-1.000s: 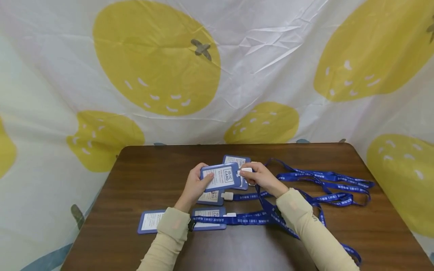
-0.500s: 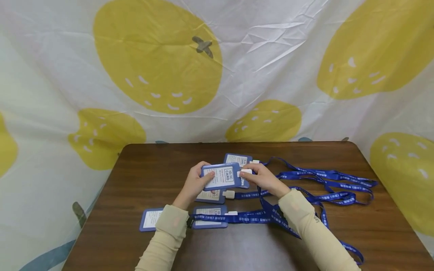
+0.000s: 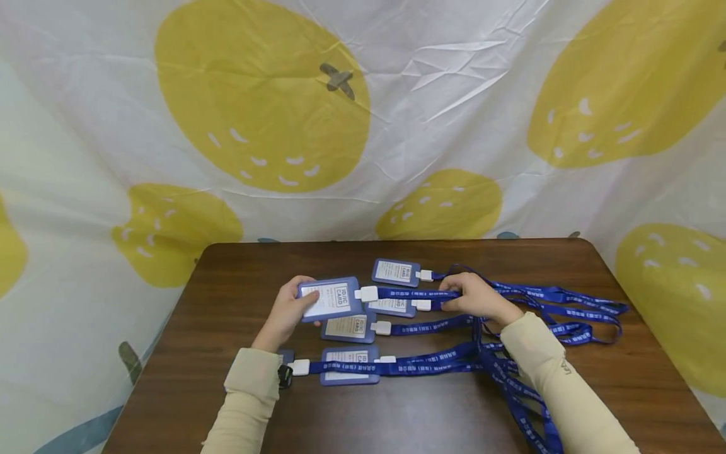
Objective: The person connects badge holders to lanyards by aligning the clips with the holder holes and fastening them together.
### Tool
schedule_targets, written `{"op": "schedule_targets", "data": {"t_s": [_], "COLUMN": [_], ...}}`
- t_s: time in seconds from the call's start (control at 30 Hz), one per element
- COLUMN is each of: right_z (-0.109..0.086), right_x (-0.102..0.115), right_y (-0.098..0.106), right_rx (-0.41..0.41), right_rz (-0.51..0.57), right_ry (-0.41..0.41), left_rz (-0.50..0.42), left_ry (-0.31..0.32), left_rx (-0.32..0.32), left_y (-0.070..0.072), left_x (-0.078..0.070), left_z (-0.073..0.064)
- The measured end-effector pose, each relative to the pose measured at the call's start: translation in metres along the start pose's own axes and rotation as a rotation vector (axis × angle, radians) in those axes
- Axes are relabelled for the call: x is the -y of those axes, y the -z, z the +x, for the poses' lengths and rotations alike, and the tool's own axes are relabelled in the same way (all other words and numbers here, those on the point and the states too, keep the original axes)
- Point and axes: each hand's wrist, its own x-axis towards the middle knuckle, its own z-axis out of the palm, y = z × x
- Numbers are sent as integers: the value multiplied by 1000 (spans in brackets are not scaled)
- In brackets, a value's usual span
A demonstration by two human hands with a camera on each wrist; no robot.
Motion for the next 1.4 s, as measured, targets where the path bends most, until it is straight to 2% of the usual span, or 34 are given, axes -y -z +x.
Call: {"op": "schedule_targets", "data": {"t_s": [0.23,0.33,0.57,0.83,1.07,1.23,1.33,1.4], "right_z": [-7,-10,-17,-28,-37,-40,-45,-50], "right_x": [-10,-15,-29,-54,-68,-75,-81,-83], "right_y": [15,20,27,30,31,31,33,35], "right_rx": [7,3,-25,-66,-128,-159,-187,-220], "right_rz": [-48,-67,-203,-255,-261,-299,-325,-340], "right_ry": [2,-22,-73,-157,-207,-294,-359,-403], "left_rz": [60,91,192,222,219,245,329,456], "left_ry": [66,83,131,201,264,321,328,294], "left_rx": [-15,-28,-69,-149,-185,-285,-317,-329], "left_y": [25,37,59,80,87,87,88,88], "left_x": [-2,4,13,29,45,50,50,48], "left_z": [-4,-1,7,16,26,32,30,28]}}
